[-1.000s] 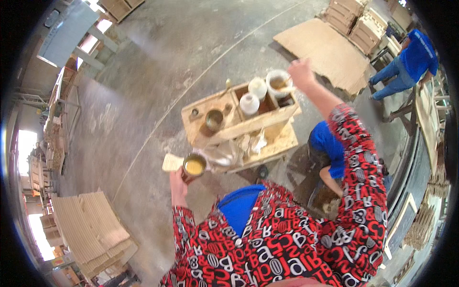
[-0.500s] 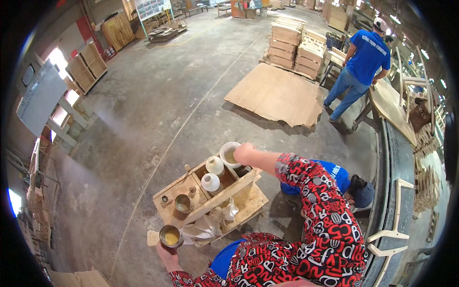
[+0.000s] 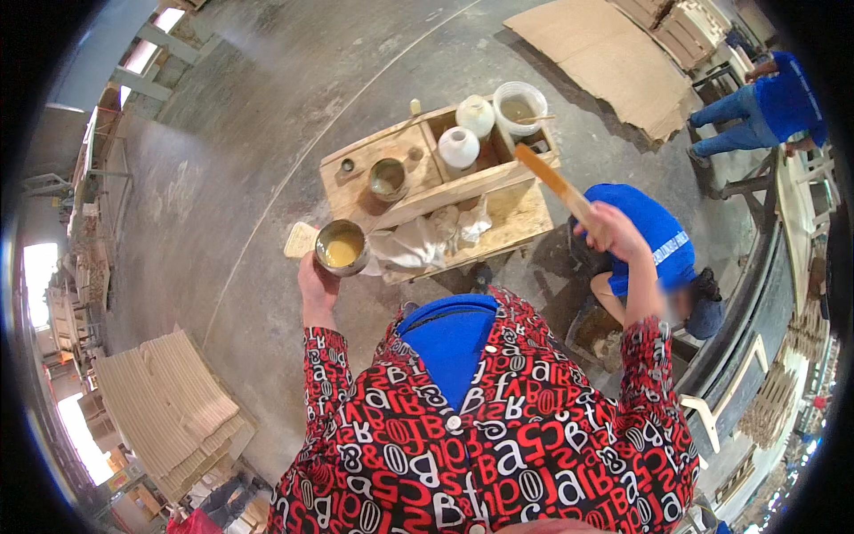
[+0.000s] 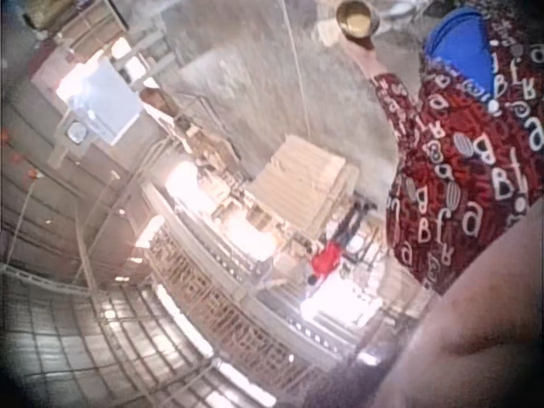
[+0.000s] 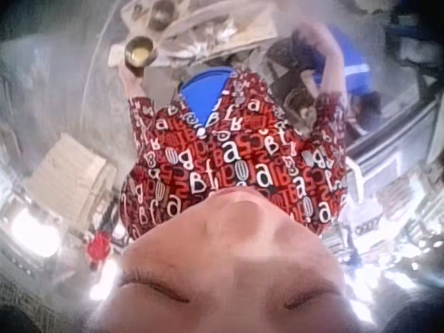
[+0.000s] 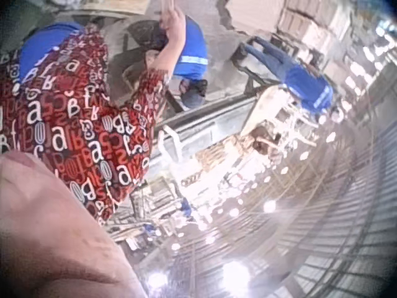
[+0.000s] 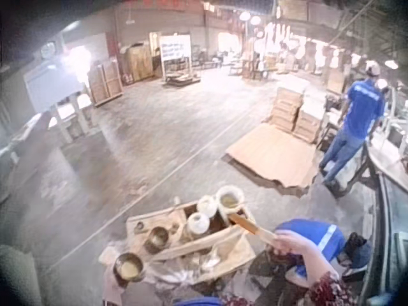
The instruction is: The person applies a liquid finish to wooden chair legs using a brush, repeatedly dipping the brush into a small container and coating the legs. The person then pours the remaining liquid into a larger container and wipes the brush with a cloth.
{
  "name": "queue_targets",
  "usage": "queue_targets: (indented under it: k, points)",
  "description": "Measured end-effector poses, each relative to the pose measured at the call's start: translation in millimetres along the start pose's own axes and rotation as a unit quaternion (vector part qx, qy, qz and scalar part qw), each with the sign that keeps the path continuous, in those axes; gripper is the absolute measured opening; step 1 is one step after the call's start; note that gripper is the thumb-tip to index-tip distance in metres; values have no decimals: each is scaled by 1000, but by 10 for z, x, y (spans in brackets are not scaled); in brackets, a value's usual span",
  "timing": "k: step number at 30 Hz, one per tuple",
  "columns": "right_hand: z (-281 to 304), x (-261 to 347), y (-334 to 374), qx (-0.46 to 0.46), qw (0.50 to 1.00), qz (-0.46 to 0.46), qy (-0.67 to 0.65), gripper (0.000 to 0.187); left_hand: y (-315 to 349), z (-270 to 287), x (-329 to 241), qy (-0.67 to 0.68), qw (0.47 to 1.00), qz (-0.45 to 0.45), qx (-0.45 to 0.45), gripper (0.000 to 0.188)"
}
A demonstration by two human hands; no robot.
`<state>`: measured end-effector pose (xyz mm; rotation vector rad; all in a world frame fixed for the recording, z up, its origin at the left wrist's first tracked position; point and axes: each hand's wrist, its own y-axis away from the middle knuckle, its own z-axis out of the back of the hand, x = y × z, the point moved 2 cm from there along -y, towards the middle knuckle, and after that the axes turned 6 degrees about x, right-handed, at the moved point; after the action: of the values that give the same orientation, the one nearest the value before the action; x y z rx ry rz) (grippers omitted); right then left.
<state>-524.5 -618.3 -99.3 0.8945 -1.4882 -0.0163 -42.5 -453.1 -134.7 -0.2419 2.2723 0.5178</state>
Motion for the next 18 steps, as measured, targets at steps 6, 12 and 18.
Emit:
queue_targets:
  k: [6, 12, 18]
  points:
    - [-1154, -2802, 1039, 21, 968, -20, 248, 35, 1804, 898, 453, -86, 990, 81, -78, 35]
    - [-2011, -2993, 1994, -200, 802, 46, 561, 32, 3353, 481, -261, -127, 982, 117, -80, 35]
    - [-1452, -3311, 2377, -163, 983, -59, -57, 29, 3720, 222, -69, -127, 985, 87, -72, 35]
